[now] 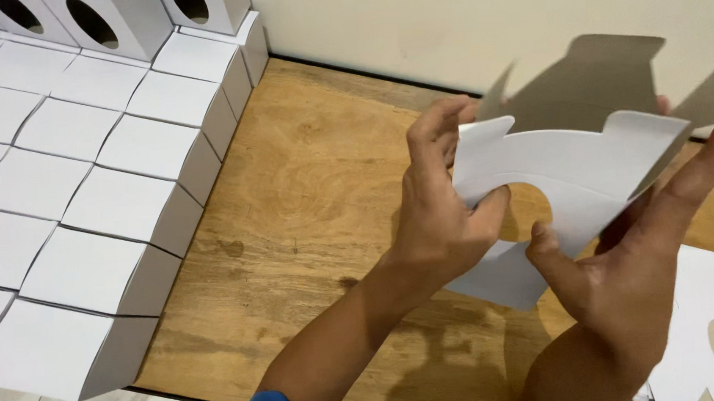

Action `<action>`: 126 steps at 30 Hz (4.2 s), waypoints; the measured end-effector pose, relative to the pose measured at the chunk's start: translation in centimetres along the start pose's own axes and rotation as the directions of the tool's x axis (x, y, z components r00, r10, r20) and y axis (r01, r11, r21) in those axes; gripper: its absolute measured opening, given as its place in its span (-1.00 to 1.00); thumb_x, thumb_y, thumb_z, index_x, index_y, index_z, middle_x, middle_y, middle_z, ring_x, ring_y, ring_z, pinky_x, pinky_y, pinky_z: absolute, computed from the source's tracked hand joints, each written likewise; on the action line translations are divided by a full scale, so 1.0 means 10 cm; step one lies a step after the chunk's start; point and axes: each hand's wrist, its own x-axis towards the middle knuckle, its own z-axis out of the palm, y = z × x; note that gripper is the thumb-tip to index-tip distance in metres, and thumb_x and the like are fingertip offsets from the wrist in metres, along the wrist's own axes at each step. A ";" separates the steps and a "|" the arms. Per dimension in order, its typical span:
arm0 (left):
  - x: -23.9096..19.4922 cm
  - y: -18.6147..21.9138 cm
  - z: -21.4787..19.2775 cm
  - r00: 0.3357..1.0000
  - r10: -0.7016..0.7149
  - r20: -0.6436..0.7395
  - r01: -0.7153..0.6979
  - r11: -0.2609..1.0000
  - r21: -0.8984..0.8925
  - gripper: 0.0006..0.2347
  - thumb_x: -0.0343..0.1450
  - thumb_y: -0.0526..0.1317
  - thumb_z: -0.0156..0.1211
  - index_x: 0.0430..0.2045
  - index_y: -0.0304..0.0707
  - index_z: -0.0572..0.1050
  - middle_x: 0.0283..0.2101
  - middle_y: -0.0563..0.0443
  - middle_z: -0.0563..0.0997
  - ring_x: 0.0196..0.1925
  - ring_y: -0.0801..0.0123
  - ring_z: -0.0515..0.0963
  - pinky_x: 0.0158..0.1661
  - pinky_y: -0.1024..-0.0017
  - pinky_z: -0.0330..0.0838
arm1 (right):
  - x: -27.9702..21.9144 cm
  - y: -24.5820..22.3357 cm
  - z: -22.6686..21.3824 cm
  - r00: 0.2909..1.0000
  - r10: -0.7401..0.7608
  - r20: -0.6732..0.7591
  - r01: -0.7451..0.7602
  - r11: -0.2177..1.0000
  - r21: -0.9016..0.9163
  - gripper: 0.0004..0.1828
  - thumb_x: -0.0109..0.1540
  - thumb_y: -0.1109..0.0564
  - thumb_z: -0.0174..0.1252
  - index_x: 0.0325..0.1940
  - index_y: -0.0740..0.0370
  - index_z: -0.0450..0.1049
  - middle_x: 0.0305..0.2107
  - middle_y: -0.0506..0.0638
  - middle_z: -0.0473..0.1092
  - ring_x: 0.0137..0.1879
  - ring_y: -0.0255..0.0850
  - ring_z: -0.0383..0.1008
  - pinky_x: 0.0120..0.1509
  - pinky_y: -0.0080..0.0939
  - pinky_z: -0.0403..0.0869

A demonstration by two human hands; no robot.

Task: The person assembles small white cardboard boxes by folding flat sheets along pre-cut lines and tucking tabs into slots. They repeatedly pick up a flat sheet, fold it into a box shape, and place the finished box onto a growing stack on the table.

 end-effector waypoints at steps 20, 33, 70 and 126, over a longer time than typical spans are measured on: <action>0.30 -0.33 -0.26 0.958 0.044 -0.284 -0.035 0.999 0.036 -0.83 0.46 -0.10 -0.11 -0.35 -0.16 0.14 -0.76 0.25 0.15 -0.74 0.65 0.09 -0.66 0.60 -0.05 | 0.20 0.38 -0.05 0.970 -0.011 -0.242 -0.093 0.905 -0.414 -0.44 0.37 -0.16 -0.32 -0.63 0.15 -0.16 -0.72 -0.19 -0.16 -0.54 -0.34 -0.18 -0.46 -0.22 -0.16; 0.19 0.05 -0.38 0.864 0.274 0.422 -0.503 0.500 0.705 -0.91 0.44 -0.04 0.19 -0.37 0.10 0.54 0.33 -0.20 -0.04 0.43 -0.18 -0.15 0.26 -0.51 -0.16 | 0.27 0.40 0.30 0.947 0.067 0.314 0.171 0.722 -0.671 -0.85 0.24 0.13 -0.13 -0.41 0.13 0.28 -0.57 -0.04 0.33 -0.48 -0.05 0.31 -0.46 -0.02 0.17; 0.32 -0.24 -0.47 0.926 0.250 -0.282 -0.169 0.945 0.282 -0.36 0.39 -0.02 0.23 0.28 0.10 -0.06 0.43 -0.06 0.03 0.52 0.12 0.11 0.40 -0.12 0.25 | 0.19 0.04 -0.06 0.967 -0.165 -0.193 0.066 0.898 -0.435 -0.43 0.35 0.23 -0.05 -0.69 0.31 -0.12 -0.70 -0.05 -0.19 -0.51 -0.24 -0.24 -0.38 -0.20 -0.20; 0.26 0.16 -0.87 0.693 -0.184 0.697 -0.020 0.962 0.274 -0.38 0.13 0.03 0.34 -0.18 -0.13 0.00 -0.04 -0.03 0.22 0.02 0.31 0.35 -0.05 0.37 0.54 | 0.17 0.11 -0.26 0.853 -0.427 0.299 0.468 0.880 -0.080 -0.31 0.10 0.20 0.29 0.12 0.07 -0.03 0.11 0.36 0.17 0.36 0.26 0.24 0.39 0.10 0.48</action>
